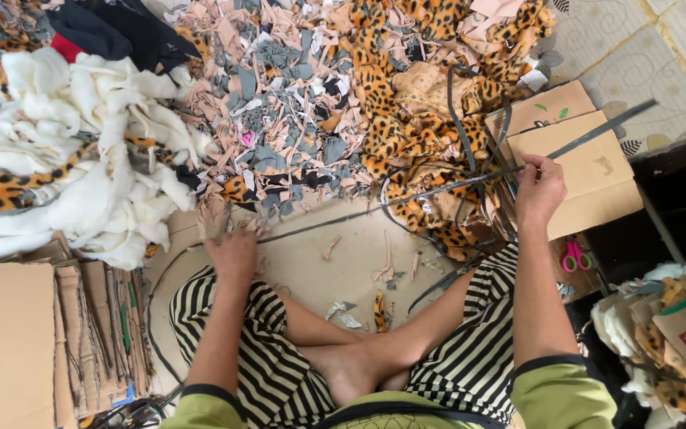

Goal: The person sits on the floor and compresses a bundle of fabric scraps, then wraps it in a cardboard sheet. They secure the bundle by tying it with black plastic straps, knotting the ends, and placing the finished package aside. The person then gathers more fabric scraps and begins to fold and compress them into a new bundle.

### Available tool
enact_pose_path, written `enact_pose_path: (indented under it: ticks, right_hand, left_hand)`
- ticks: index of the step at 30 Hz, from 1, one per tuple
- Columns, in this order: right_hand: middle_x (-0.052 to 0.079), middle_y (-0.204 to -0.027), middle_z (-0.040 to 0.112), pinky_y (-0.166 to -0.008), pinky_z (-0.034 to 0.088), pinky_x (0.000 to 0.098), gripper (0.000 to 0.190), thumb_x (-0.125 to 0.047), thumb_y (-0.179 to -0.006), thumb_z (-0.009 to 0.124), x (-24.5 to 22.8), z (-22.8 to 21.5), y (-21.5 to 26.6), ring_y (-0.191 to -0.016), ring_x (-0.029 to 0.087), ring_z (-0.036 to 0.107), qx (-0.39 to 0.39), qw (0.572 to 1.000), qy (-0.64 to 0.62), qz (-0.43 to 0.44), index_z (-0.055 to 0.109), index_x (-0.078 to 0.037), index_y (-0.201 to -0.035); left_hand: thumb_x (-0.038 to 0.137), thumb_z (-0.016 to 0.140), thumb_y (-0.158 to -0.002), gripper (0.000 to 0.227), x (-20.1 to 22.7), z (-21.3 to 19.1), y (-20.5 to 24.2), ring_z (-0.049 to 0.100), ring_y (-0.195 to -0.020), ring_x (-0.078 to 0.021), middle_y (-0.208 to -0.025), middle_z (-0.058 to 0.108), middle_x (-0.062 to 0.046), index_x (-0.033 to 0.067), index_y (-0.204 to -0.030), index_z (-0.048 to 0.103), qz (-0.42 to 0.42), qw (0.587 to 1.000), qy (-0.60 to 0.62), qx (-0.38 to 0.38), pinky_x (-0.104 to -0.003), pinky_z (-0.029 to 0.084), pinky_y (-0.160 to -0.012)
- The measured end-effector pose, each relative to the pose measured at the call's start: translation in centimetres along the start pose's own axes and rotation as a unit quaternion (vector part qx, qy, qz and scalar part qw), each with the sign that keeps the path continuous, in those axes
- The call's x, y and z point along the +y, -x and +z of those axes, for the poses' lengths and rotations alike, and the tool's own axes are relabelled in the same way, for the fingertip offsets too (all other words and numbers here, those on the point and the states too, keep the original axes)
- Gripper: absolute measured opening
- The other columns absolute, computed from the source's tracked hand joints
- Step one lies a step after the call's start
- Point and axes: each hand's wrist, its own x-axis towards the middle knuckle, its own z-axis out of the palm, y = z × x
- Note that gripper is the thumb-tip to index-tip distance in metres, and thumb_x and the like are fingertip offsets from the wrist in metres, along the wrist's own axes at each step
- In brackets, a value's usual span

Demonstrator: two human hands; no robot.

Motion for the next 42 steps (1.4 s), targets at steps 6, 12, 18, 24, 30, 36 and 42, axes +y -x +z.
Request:
enact_pose_path:
  ticks: [6,12,18,24,30,36,42]
  right_hand:
    - [0.028,-0.108,0.063,-0.079,0.061,0.0441,0.046,0.002,-0.098,0.069,-5.7,-3.8,1.8,-0.086,0.033,0.072,-0.110,0.987,0.091,0.073,0.055,-0.004,-0.142]
    - [0.011,-0.095,0.053,-0.065,0.057,0.0489,0.030,-0.010,-0.086,0.081,-7.7,-1.1,11.0,-0.073,0.037,0.067,-0.080,0.957,0.251,-0.121,0.063,-0.009,-0.110]
    - [0.011,-0.105,0.060,-0.071,0.060,0.0475,0.027,-0.012,-0.079,0.077,-6.2,6.5,18.6,-0.092,0.038,0.068,-0.267,0.922,0.222,-0.174,0.069,-0.012,-0.104]
    - [0.004,-0.087,0.065,-0.060,0.057,0.0418,0.020,-0.017,-0.081,0.072,-5.3,5.8,19.2,-0.080,0.027,0.070,-0.219,0.886,0.317,-0.258,0.066,-0.019,-0.100]
    - [0.003,-0.069,0.067,-0.044,0.051,0.0429,0.005,-0.013,-0.082,0.066,-5.1,1.7,21.6,-0.060,0.027,0.069,-0.330,0.825,0.380,-0.258,0.067,-0.017,-0.080]
    - [0.005,-0.075,0.067,-0.053,0.053,0.0405,0.018,-0.017,-0.095,0.060,-18.3,-3.7,22.7,-0.064,0.022,0.065,-0.630,0.643,0.351,-0.259,0.069,-0.014,-0.080]
    - [0.012,-0.076,0.071,-0.045,0.046,0.0496,0.020,-0.015,-0.081,0.057,-24.0,-10.0,23.2,-0.059,0.034,0.065,-0.705,0.572,0.066,-0.414,0.072,-0.003,-0.079]
  left_hand:
    - [0.029,0.072,-0.085,0.014,-1.1,1.5,-1.1,0.058,-0.067,-0.0221,-0.080,0.054,-0.001,0.0186,-0.090,0.065,0.049,0.984,-0.005,0.172,-0.046,0.043,-0.066]
    - [0.029,0.079,-0.075,0.040,9.4,-0.7,0.5,0.067,-0.072,-0.0220,-0.094,0.055,-0.003,0.0167,-0.109,0.063,0.152,0.967,0.131,0.156,-0.037,0.054,-0.059]
    - [0.018,0.055,-0.096,0.039,19.7,1.0,-0.3,0.057,-0.112,-0.0247,-0.130,0.052,-0.006,0.0171,-0.134,0.058,0.187,0.946,0.206,0.169,-0.037,0.052,-0.077]
    - [0.041,0.046,-0.101,0.070,21.8,-2.7,1.0,0.009,-0.157,-0.0318,-0.172,0.011,-0.003,0.0174,-0.162,0.021,0.209,0.952,0.212,-0.069,-0.064,0.008,-0.122]
    - [0.050,0.033,-0.104,0.067,22.2,-3.3,1.6,0.000,-0.158,-0.0312,-0.173,0.003,0.001,0.0242,-0.164,0.016,0.200,0.952,0.207,-0.107,-0.066,-0.003,-0.122]
    - [0.043,0.045,-0.100,0.064,23.3,1.0,1.2,0.006,-0.157,-0.0342,-0.171,0.010,-0.001,0.0303,-0.160,0.026,0.201,0.959,0.201,-0.008,-0.069,0.006,-0.119]
    - [0.043,0.049,-0.099,0.067,23.5,2.7,0.9,0.007,-0.155,-0.0379,-0.170,0.013,-0.006,0.0269,-0.160,0.027,0.219,0.955,0.190,0.060,-0.071,0.011,-0.116]
